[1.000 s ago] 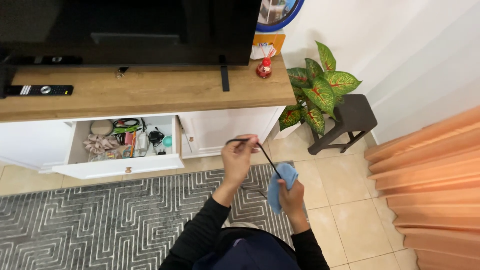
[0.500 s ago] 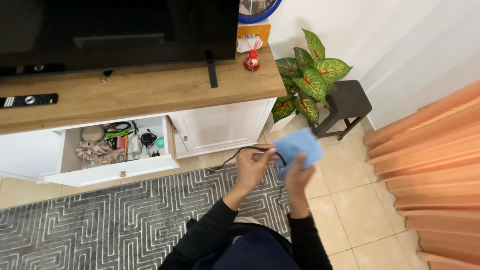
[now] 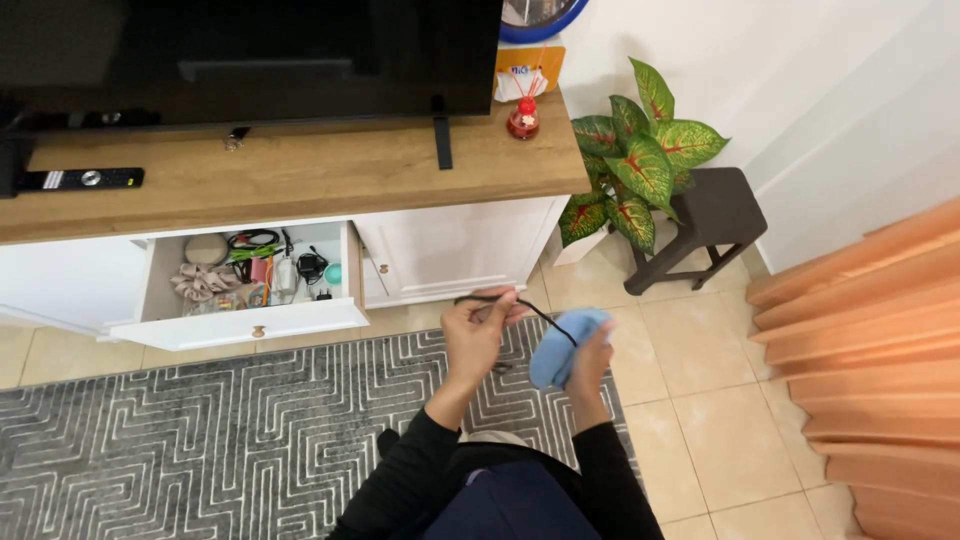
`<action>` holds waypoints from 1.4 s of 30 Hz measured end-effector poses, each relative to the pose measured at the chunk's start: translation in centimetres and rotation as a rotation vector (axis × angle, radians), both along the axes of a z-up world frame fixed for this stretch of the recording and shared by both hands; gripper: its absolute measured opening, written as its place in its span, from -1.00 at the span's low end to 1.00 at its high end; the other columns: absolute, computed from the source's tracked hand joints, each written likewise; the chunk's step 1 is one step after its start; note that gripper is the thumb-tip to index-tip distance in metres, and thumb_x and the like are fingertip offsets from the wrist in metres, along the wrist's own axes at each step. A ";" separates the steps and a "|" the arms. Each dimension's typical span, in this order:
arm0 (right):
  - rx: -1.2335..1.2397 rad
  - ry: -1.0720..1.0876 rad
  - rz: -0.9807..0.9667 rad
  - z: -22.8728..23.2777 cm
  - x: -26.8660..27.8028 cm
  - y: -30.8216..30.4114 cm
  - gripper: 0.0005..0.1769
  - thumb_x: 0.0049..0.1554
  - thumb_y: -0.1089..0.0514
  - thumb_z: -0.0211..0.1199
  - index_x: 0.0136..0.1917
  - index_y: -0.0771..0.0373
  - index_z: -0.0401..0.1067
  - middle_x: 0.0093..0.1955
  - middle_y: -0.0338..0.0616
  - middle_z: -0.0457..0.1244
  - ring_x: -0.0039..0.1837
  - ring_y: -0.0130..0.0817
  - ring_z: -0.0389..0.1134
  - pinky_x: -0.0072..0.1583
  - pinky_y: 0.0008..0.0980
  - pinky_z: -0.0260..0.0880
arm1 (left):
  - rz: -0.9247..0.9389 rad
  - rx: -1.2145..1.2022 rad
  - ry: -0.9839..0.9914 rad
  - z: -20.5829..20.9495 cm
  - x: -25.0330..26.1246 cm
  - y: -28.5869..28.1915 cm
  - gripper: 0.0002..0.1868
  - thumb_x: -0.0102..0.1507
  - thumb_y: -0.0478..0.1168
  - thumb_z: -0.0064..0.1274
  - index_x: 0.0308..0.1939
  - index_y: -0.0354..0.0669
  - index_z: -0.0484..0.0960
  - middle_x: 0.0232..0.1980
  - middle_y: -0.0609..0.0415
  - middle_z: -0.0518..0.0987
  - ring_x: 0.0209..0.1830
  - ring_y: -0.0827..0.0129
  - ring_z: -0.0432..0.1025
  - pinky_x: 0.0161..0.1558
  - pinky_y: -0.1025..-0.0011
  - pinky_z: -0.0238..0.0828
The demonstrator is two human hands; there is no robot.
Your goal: The person wipes a black cable with a blue cloth, coils it, and places it into an open drawer. They then pick up a white cable from a sofa, wipe it with the same cloth, and coil it in their hands.
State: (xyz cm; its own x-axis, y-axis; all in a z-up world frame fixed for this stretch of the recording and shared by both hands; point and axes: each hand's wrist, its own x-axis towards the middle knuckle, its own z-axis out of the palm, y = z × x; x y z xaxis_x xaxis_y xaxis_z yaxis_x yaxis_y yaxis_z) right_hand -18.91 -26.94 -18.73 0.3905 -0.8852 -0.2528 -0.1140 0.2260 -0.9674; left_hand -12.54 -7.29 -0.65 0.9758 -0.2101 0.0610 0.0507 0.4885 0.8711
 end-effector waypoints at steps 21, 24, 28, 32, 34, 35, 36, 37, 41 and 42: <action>-0.718 -0.218 0.327 4.8 -2.2 1.9 -0.41 0.28 -0.24 0.04 -0.17 0.34 0.49 -0.41 -0.07 0.28 -0.33 -0.34 0.31 -0.23 -0.24 0.26 | 0.100 -0.036 0.011 0.8 -4.3 -2.0 -0.81 0.28 -0.40 0.17 -0.08 -0.51 0.69 -0.16 -0.12 0.71 -0.25 0.23 0.67 -0.22 0.39 0.65; -0.612 0.023 0.244 -1.4 -2.2 -1.4 -0.33 0.32 -0.24 0.01 -0.19 0.47 0.44 -0.36 0.06 0.33 -0.28 -0.26 0.33 -0.18 -0.21 0.30 | 0.178 -0.046 0.004 0.3 -4.0 -1.0 -0.80 0.30 -0.39 0.17 -0.06 -0.52 0.69 -0.20 -0.14 0.71 -0.25 0.21 0.68 -0.19 0.36 0.69; -0.357 0.165 0.084 -2.8 -2.4 -5.9 -0.18 0.41 -0.34 -0.07 -0.13 0.54 0.45 -0.24 0.09 0.34 -0.16 -0.23 0.32 -0.06 -0.19 0.32 | 0.271 -0.062 0.035 -0.2 -4.2 0.1 -0.81 0.29 -0.39 0.17 -0.08 -0.51 0.67 -0.18 -0.11 0.70 -0.24 0.19 0.68 -0.20 0.36 0.67; -0.360 -0.215 0.068 8.7 -3.1 -3.7 -0.28 0.38 -0.36 -0.11 0.02 0.38 0.46 -0.10 -0.15 0.38 -0.06 -0.38 0.38 0.01 -0.33 0.39 | 0.247 -0.015 0.023 -1.5 -5.2 -0.8 -0.81 0.29 -0.38 0.16 -0.07 -0.48 0.67 -0.19 -0.10 0.71 -0.22 0.21 0.68 -0.17 0.38 0.68; -0.368 -0.292 0.097 6.6 -2.8 -3.6 -0.29 0.38 -0.35 -0.11 0.04 0.36 0.45 -0.08 -0.17 0.37 -0.05 -0.40 0.38 0.00 -0.35 0.40 | 0.227 0.000 0.018 -2.0 -5.7 -2.0 -0.82 0.29 -0.38 0.16 -0.09 -0.49 0.67 -0.18 -0.09 0.71 -0.22 0.21 0.68 -0.16 0.38 0.68; -0.401 -0.274 0.186 2.5 -2.5 -4.4 -0.28 0.48 -0.31 -0.10 -0.11 0.43 0.30 -0.20 -0.15 0.22 -0.15 -0.41 0.21 -0.10 -0.33 0.21 | 0.183 0.016 0.029 -2.1 -5.9 -2.6 -0.82 0.29 -0.38 0.16 -0.08 -0.49 0.68 -0.19 -0.10 0.71 -0.22 0.24 0.68 -0.16 0.40 0.68; -0.435 -0.251 0.272 -1.6 -2.3 -5.1 -0.17 0.58 -0.27 -0.09 -0.26 0.50 0.16 -0.31 -0.12 0.06 -0.25 -0.41 0.04 -0.21 -0.32 0.03 | 0.137 0.032 0.042 -2.2 -6.2 -3.2 -0.82 0.30 -0.39 0.15 -0.08 -0.49 0.68 -0.20 -0.10 0.72 -0.21 0.27 0.69 -0.16 0.41 0.69; -0.436 -0.251 0.269 1.6 -2.4 -2.5 -0.17 0.58 -0.27 -0.09 -0.26 0.50 0.16 -0.31 -0.12 0.06 -0.25 -0.41 0.04 -0.21 -0.32 0.03 | 0.134 0.032 0.041 -2.0 -6.4 -3.5 -0.82 0.30 -0.39 0.15 -0.08 -0.49 0.68 -0.20 -0.10 0.72 -0.21 0.27 0.69 -0.16 0.41 0.69; -0.601 -0.278 0.422 10.6 -2.8 4.4 -0.33 0.38 -0.27 -0.01 -0.21 0.38 0.43 -0.35 -0.19 0.29 -0.27 -0.46 0.27 -0.21 -0.31 0.26 | 0.102 0.051 0.018 -0.3 -7.2 -3.4 -0.85 0.27 -0.44 0.18 -0.12 -0.52 0.69 -0.16 -0.08 0.71 -0.25 0.31 0.66 -0.20 0.42 0.67; -0.669 -0.319 0.490 12.1 -2.9 5.3 -0.34 0.34 -0.27 -0.01 -0.23 0.35 0.47 -0.38 -0.25 0.33 -0.30 -0.51 0.35 -0.24 -0.34 0.31 | 0.115 0.081 -0.017 0.4 -7.3 -3.0 -0.85 0.25 -0.45 0.18 -0.13 -0.52 0.70 -0.13 -0.07 0.71 -0.25 0.32 0.66 -0.21 0.43 0.67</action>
State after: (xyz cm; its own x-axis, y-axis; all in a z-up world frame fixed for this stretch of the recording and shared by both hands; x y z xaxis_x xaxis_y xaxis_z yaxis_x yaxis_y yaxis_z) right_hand -21.79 -21.69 -6.67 0.7280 -0.5231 0.4431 0.2477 -0.4019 -0.8815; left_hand -19.81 -10.33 -0.27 0.9927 -0.1018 0.0651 -0.0166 0.4180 0.9083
